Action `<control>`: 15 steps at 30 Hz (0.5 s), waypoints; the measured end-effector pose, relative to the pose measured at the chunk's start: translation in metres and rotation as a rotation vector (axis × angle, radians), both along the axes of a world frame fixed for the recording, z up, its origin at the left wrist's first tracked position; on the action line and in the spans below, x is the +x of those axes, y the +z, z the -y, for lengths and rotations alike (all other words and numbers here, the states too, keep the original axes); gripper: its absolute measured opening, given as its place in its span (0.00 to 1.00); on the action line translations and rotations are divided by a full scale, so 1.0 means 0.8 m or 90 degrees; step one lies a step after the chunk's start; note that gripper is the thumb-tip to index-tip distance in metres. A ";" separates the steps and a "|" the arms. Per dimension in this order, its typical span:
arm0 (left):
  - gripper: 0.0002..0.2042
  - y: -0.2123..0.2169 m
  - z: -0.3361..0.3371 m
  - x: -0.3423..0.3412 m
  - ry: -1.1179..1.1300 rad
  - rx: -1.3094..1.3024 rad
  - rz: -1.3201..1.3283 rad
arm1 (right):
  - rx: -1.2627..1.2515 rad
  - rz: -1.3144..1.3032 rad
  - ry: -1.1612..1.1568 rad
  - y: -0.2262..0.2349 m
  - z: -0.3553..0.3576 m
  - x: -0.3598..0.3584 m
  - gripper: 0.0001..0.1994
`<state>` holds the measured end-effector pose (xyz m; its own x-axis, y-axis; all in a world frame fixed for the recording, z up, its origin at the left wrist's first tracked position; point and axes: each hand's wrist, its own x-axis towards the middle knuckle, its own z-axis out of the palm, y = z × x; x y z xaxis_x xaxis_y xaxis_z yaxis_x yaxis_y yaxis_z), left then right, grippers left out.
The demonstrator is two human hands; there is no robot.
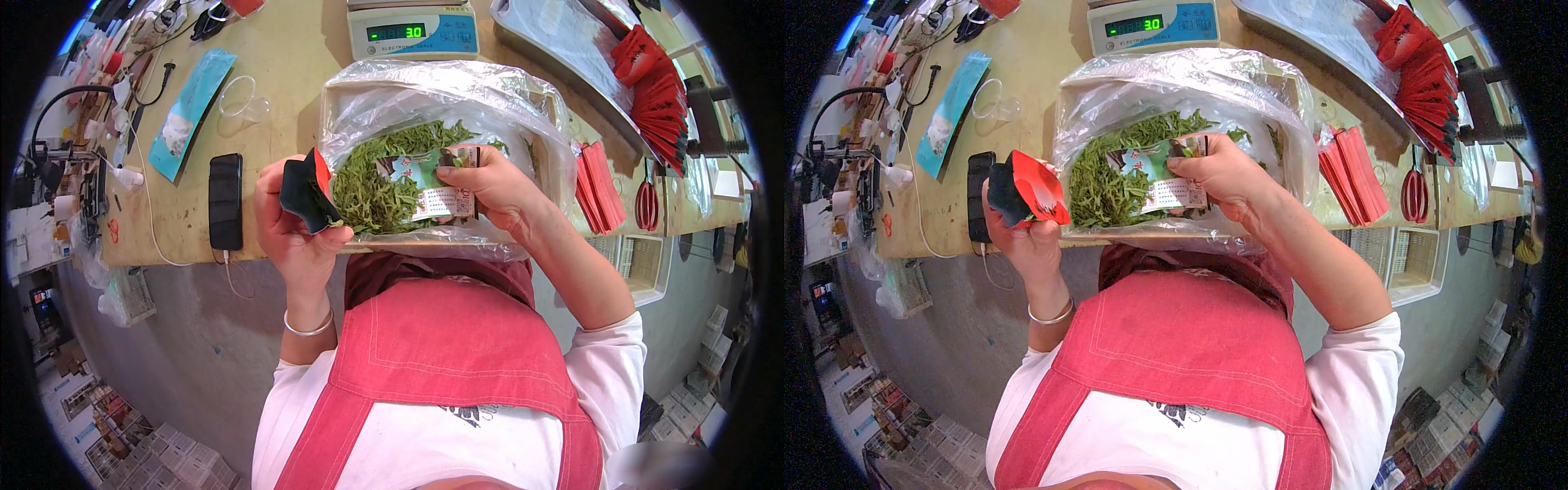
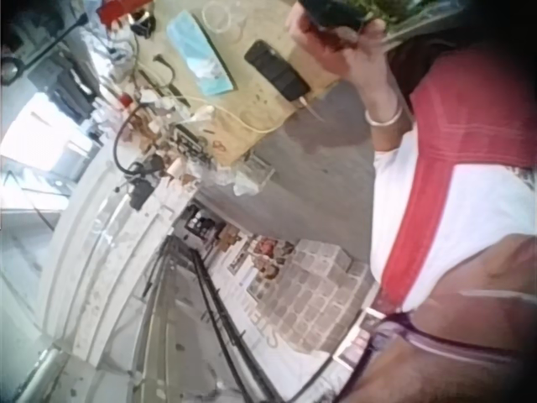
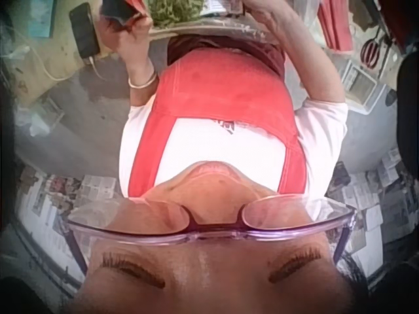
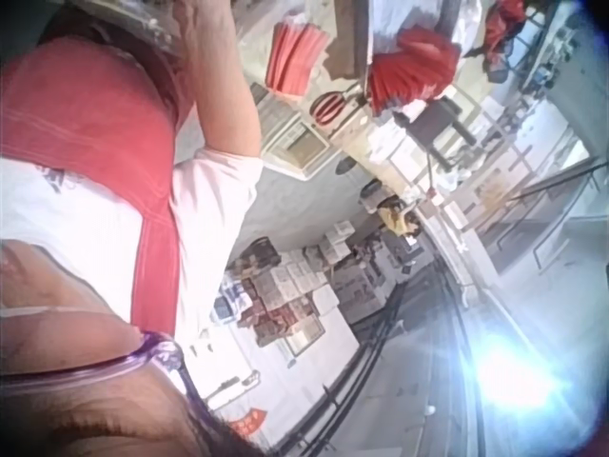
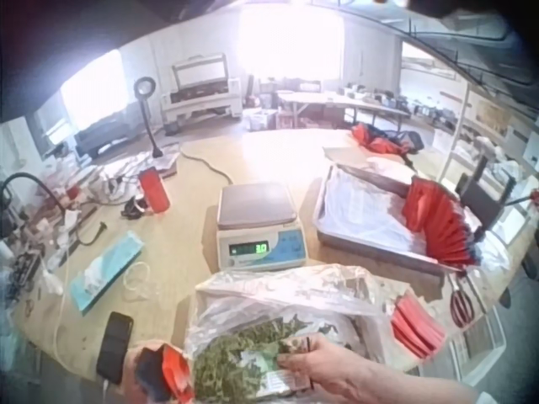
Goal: The person scoops green tea leaves from a large plastic bag into small red paper packets using a small scoop. They weigh each packet on a digital scale to ensure the correct amount, then fold the top of the packet closed. The process is repeated for multiple packets.
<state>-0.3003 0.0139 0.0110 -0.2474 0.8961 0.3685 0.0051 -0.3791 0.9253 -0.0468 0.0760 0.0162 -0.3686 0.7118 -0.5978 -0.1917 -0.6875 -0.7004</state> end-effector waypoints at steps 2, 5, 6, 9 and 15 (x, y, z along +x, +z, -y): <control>0.43 0.003 0.000 0.001 -0.008 -0.004 -0.004 | -0.004 -0.016 -0.031 -0.003 0.000 0.003 0.04; 0.43 0.008 -0.003 0.005 -0.016 -0.007 -0.008 | -0.006 -0.040 -0.072 0.004 0.001 0.007 0.04; 0.43 0.008 -0.003 0.005 -0.019 -0.007 -0.005 | -0.007 -0.049 -0.083 0.006 0.002 0.008 0.04; 0.43 0.012 -0.007 0.007 -0.024 0.010 -0.014 | 0.013 -0.062 -0.081 0.005 0.001 0.012 0.05; 0.41 0.013 -0.012 0.013 -0.054 0.015 -0.049 | 0.149 -0.023 -0.112 0.039 0.017 0.032 0.10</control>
